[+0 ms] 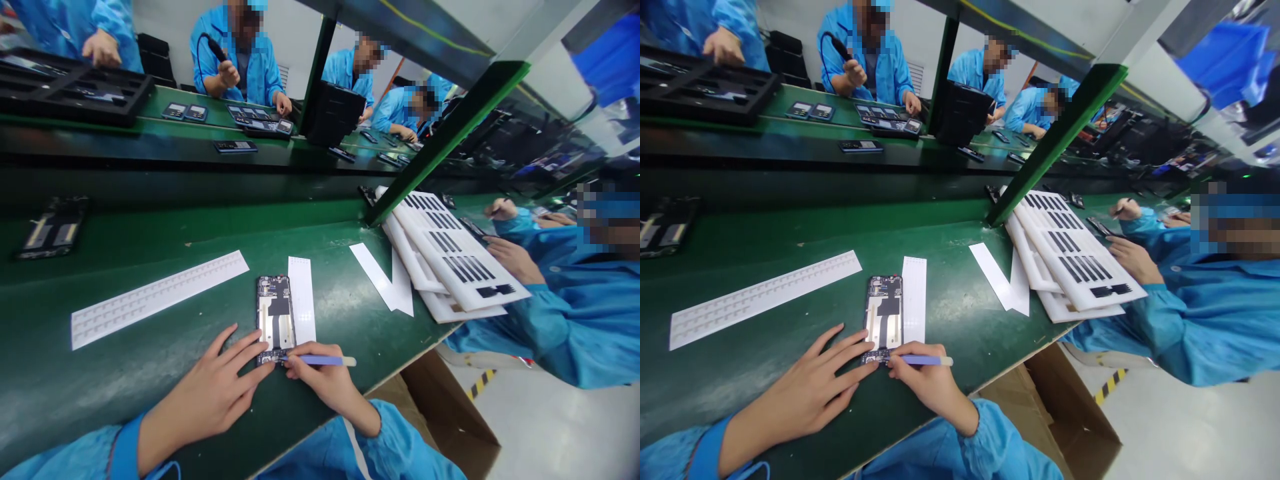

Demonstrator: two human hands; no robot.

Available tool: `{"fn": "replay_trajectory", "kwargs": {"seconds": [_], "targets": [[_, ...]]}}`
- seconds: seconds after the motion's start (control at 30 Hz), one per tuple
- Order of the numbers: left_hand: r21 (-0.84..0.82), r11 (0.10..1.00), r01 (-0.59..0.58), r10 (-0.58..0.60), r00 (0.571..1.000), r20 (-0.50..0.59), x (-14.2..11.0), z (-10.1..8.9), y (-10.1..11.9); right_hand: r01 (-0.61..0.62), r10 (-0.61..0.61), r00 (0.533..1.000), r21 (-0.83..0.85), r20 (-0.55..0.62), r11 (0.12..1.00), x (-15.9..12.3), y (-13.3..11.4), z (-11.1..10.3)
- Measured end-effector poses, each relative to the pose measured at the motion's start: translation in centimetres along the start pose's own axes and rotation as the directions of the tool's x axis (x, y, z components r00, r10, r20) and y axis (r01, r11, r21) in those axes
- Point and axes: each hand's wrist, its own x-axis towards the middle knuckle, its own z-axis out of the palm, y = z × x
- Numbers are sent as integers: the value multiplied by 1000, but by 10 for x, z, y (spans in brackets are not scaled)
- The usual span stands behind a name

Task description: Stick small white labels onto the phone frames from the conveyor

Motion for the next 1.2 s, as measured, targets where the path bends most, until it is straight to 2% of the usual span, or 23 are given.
{"fn": "replay_trajectory", "kwargs": {"seconds": [0.17, 0.37, 1.03, 1.2], "targets": [[-7, 1000, 6, -6, 1000, -11, 2, -2, 1, -35, 36, 998, 28, -57, 999, 0, 3, 3], [-47, 999, 27, -29, 998, -54, 4, -3, 2, -48, 50, 999, 115, -13, 992, 0, 1, 1], [-56, 998, 39, -43, 997, -70, 6, -1, 2, 56, -55, 998, -42, 15, 998, 3, -7, 1], [-41, 998, 45, -47, 998, -40, 5, 0, 1, -10, 10, 999, 2, 43, 1000, 3, -7, -1]]}}
